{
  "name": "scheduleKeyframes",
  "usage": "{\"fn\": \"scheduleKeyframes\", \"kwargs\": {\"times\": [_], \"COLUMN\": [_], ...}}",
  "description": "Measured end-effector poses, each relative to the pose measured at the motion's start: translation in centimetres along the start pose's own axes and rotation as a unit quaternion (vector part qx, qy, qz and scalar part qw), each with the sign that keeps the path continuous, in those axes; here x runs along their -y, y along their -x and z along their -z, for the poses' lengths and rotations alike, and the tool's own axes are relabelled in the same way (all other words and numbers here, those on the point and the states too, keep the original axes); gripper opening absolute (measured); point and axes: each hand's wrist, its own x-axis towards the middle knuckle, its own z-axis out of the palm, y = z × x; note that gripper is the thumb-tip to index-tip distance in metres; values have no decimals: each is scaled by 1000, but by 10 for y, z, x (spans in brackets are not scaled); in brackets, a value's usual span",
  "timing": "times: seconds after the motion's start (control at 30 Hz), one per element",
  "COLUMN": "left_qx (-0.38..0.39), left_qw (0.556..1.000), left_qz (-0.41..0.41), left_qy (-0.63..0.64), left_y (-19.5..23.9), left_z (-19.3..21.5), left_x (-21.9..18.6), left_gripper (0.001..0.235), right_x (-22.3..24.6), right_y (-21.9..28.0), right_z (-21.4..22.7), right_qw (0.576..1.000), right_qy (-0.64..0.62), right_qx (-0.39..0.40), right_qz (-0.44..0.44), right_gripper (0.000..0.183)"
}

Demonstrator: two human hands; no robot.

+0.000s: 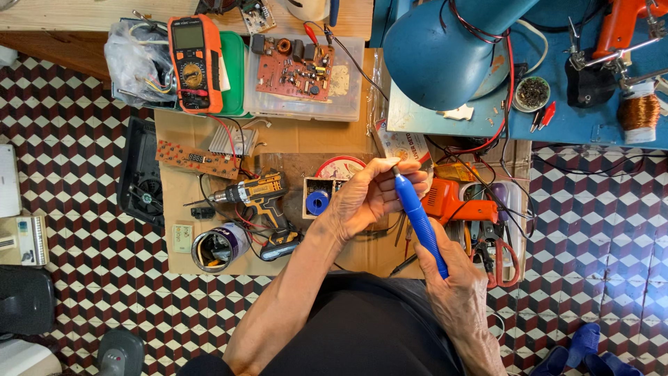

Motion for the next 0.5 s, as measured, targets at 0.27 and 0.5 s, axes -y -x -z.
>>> {"fn": "scheduleKeyframes", "kwargs": {"times": [0.27,0.5], "left_qx": [19,16], "left_qw": [1000,999], "left_qz": [2,29], "left_qy": [6,5], "left_y": [-5,-9], "left_z": [6,5], "left_x": [5,7], "left_gripper": [45,48], "right_x": [0,9], "right_y": [1,2], "right_z": [3,6], "right_qw": [1000,993], "right_qy": [6,-80], "right_qx": [11,22], "right_qz": [-20,-85], "right_gripper": [47,47]}}
